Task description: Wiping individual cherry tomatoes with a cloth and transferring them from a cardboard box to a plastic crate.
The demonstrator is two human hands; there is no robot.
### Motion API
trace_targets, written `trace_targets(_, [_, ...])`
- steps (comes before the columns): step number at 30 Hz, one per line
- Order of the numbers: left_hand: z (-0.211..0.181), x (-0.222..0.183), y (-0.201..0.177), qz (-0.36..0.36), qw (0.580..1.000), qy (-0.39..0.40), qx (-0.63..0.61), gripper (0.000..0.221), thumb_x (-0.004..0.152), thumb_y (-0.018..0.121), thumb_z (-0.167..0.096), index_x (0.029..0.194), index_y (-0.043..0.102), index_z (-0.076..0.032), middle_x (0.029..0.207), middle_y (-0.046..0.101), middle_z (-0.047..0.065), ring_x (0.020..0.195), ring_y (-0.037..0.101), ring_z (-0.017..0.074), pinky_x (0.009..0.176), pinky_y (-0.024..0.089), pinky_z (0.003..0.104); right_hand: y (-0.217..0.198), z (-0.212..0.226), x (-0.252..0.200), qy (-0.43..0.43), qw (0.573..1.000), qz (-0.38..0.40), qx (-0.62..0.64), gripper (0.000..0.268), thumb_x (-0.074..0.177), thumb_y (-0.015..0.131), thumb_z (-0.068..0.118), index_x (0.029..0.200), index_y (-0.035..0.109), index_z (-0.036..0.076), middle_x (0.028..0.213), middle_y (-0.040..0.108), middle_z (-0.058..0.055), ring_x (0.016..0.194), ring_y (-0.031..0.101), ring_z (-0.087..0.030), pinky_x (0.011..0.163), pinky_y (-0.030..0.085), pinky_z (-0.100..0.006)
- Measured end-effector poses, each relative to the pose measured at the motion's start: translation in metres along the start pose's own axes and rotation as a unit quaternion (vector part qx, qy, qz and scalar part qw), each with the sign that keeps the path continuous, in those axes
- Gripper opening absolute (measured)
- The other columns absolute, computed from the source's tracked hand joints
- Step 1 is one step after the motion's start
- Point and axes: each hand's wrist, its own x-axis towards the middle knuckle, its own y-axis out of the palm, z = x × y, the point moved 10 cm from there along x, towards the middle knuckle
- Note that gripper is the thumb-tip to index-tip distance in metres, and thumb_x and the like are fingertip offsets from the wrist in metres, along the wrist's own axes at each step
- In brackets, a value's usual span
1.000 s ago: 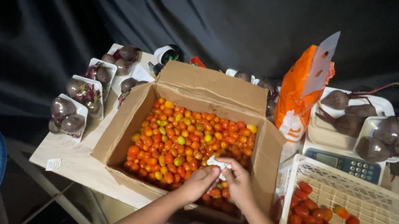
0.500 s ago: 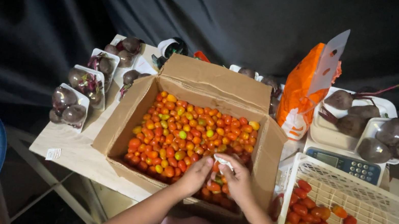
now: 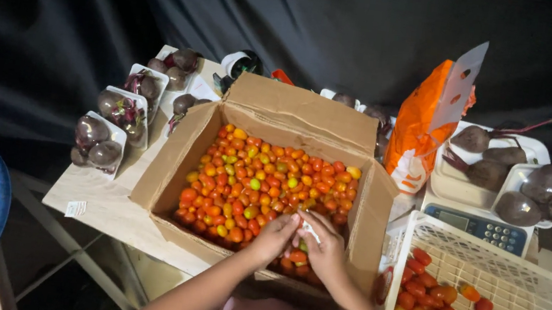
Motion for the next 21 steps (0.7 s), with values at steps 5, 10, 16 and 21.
trace_targets(5, [-0.008,-0.008,0.002,0.017,0.999,0.026,-0.013,0.033,0.112,0.044,-0.030,0.113,0.056,0.001,0.089,0.068,0.014,0.047,0.067,0.0155,0.036,0.046,0.021,-0.008,-0.006,0.004,0.075,0.995,-0.006,0.064,0.034,0.090,0.067,-0.001,0.114,0.084,0.017,0.109,0.081,-0.006,0.091,0.076,-0.021,0.079,0.061,-0.035])
trace_targets(10, [-0.036,-0.023,0.011,0.044,0.998,0.043,-0.009,0.036,0.103,0.065,-0.014,0.132,0.050,0.002,0.107,0.064,0.016,0.059,0.074,0.0219,0.037,0.050,0.020,-0.023,-0.008,-0.004,0.094,0.989,-0.092,0.068,0.032,0.095,0.060,-0.003,0.114,0.081,0.010,0.100,0.079,-0.013,0.095,0.074,-0.028,0.089,0.057,-0.043])
trace_targets(16, [-0.031,-0.023,0.025,0.143,0.980,0.136,0.022,0.006,0.101,0.057,-0.006,0.104,0.059,-0.002,0.075,0.064,0.011,0.063,0.066,0.0174,0.059,0.058,0.029,0.015,0.041,-0.003,-0.134,0.980,0.067,-0.131,0.026,0.102,0.052,0.012,0.121,0.070,0.011,0.136,0.070,-0.003,0.140,0.054,-0.033,0.114,0.036,-0.052])
trace_targets(21, [-0.049,-0.032,0.030,0.145,0.977,0.145,0.055,0.018,0.100,0.057,0.000,0.117,0.054,-0.006,0.091,0.062,0.008,0.075,0.064,0.0148,0.068,0.056,0.029,0.005,0.048,0.000,-0.079,0.995,0.053,-0.030,0.024,0.103,0.049,0.006,0.117,0.069,0.004,0.136,0.068,-0.013,0.142,0.052,-0.033,0.116,0.045,-0.042])
